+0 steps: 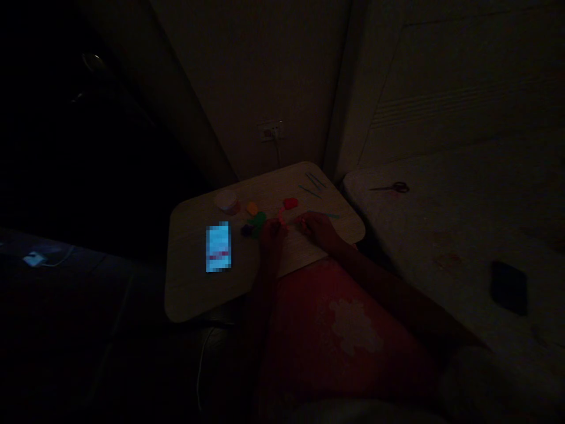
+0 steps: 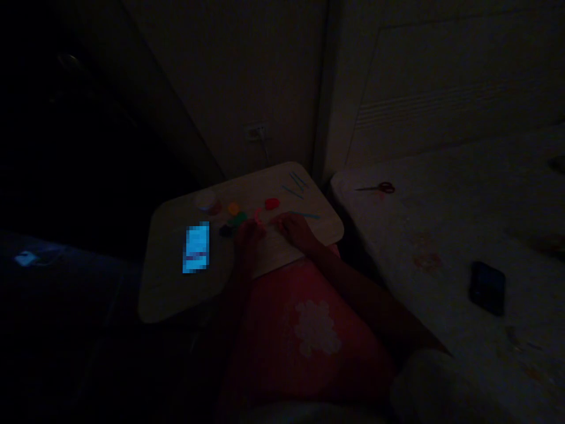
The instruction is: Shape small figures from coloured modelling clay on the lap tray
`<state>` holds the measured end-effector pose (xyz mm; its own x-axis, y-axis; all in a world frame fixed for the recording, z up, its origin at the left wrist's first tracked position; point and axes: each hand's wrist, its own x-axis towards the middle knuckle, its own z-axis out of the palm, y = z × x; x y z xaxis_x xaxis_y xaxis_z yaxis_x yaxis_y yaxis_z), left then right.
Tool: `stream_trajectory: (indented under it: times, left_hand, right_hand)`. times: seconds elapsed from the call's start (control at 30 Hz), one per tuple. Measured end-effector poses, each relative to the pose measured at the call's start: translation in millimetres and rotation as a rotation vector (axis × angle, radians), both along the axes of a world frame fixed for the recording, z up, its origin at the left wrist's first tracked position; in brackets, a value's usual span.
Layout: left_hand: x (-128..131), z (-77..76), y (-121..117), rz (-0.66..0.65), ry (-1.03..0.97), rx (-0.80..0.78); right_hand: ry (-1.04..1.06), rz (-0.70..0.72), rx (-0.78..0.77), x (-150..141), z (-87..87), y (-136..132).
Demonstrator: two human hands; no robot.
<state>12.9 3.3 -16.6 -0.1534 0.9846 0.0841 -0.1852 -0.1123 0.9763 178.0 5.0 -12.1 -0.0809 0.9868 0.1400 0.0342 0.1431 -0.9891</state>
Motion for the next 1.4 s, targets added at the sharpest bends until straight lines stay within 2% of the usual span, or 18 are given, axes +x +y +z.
stream_trajectory:
  times: [0.27,0.5,0.67,0.9,1.13,1.4]
  left_hand:
    - [0,-1.0,0,0.025,-0.012,0.029]
    - [-1,-2.8,2,0.020,0.006,0.018]
    - [-2,-2.3,2,0.008,0.039,0.018]
    - [-1,4.3,0,-0.062,0.026,0.017]
    - [0,5.4,1,-0.041,0.023,-0.009]
    - [0,3.4,1,-0.041,0.009,-0.002]
  right_hand:
    - [0.113,-0.010,0.030,-5,-6.1,3]
    - [0.047,0.047,-0.009,-8,3.0,-3]
    - [-0.008,0.033,-0.006,-9,6.2,-5]
    - [0.050,0.043,0.023,-8,-1.9,-3]
    - [0.185,0.057,-0.013,-11,-2.3,-2]
    - [0.151,0.071,-0.006,-9,-0.6,-2]
